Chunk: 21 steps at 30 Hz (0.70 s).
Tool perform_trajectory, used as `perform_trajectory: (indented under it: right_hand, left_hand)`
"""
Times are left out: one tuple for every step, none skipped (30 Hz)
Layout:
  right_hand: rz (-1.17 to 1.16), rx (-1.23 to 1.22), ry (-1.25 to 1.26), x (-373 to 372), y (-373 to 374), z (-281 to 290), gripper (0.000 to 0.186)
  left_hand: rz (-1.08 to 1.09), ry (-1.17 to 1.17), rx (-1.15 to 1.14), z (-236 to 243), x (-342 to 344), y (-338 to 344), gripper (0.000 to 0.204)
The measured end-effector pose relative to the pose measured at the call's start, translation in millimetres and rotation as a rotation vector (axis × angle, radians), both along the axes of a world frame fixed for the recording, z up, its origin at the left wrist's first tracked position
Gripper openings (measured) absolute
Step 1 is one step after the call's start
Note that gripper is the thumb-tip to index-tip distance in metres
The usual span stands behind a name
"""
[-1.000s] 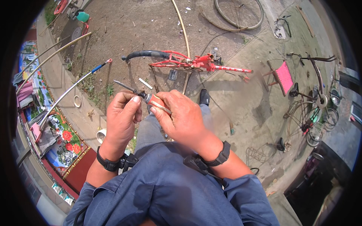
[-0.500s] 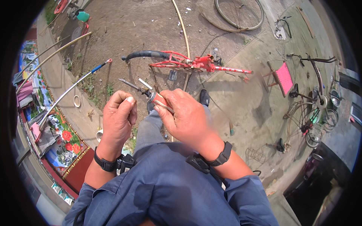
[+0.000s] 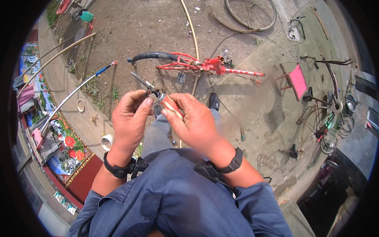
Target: The person works on a bicycle in an outdoor yard, using a screwdriver to manipulate a small component. They then walk into a house, enter a room, and open a desk drawer to retrieve a small item.
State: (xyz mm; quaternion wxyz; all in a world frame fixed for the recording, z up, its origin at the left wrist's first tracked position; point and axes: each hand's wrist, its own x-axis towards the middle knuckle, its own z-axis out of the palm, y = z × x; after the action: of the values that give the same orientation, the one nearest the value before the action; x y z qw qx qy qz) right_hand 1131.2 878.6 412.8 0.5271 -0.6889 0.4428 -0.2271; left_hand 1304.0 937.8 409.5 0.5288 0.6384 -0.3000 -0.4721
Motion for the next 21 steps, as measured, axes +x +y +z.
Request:
perform_trajectory:
  right_hand:
    - [0.007,0.008,-0.007,0,1,1,0.031]
    - [0.012,0.015,-0.012,0,1,2,0.031]
    - [0.019,0.018,-0.015,0,2,2,0.032]
    - [0.025,0.016,-0.019,0,2,3,0.032]
    - [0.026,0.001,-0.013,1,3,3,0.032]
    - [0.027,-0.019,-0.008,1,3,3,0.032]
    - [0.029,-0.037,0.001,1,4,4,0.032]
    - [0.035,-0.044,0.004,1,5,4,0.033]
    - [0.044,-0.050,0.011,0,5,4,0.033]
    - [0.051,-0.063,0.018,0,5,4,0.033]
    - [0.049,-0.082,0.024,0,5,4,0.033]
    - [0.046,-0.107,0.030,1,5,4,0.032]
    - [0.043,-0.132,0.036,2,6,5,0.032]
    - [0.048,-0.136,0.045,2,6,5,0.032]
    - [0.053,-0.140,0.055,2,6,6,0.032]
    - [0.058,-0.145,0.063,2,7,6,0.031]
    - [0.060,-0.144,0.069,2,7,6,0.031]
    - [0.063,-0.145,0.074,2,8,7,0.031]
    - [0.064,-0.148,0.078,2,9,7,0.030]
    - [0.059,-0.140,0.078,2,9,7,0.030]
    - [0.051,-0.133,0.078,3,11,7,0.030]
  left_hand:
    - [-0.015,-0.092,-0.021,-2,0,-1,0.018]
    - [-0.030,-0.184,-0.041,-4,1,-2,0.017]
    - [-0.046,-0.277,-0.062,-5,1,-3,0.015]
    - [-0.051,-0.302,-0.066,-5,1,-2,0.015]
    - [-0.056,-0.328,-0.071,-5,1,-2,0.014]
    - [-0.060,-0.352,-0.076,-4,1,-1,0.014]
    - [-0.071,-0.373,-0.076,-3,1,-1,0.014]
    - [-0.080,-0.393,-0.077,-2,2,-2,0.014]
    - [-0.088,-0.416,-0.078,-1,2,-2,0.013]
    - [-0.095,-0.429,-0.075,-1,2,-3,0.013]
    - [-0.100,-0.446,-0.071,0,2,-3,0.012]
    - [-0.105,-0.468,-0.067,1,2,-4,0.012]
    - [-0.105,-0.491,-0.076,2,1,-4,0.011]
    - [-0.104,-0.519,-0.085,3,1,-5,0.010]
    - [-0.103,-0.545,-0.097,3,1,-5,0.009]
    - [-0.103,-0.586,-0.110,4,1,-6,0.009]
    - [-0.103,-0.625,-0.126,4,1,-7,0.009]
    - [-0.104,-0.658,-0.142,4,1,-8,0.010]
    - [-0.110,-0.710,-0.157,4,2,-9,0.011]
    - [-0.117,-0.757,-0.173,3,3,-10,0.012]
    - [-0.124,-0.804,-0.189,3,4,-11,0.013]
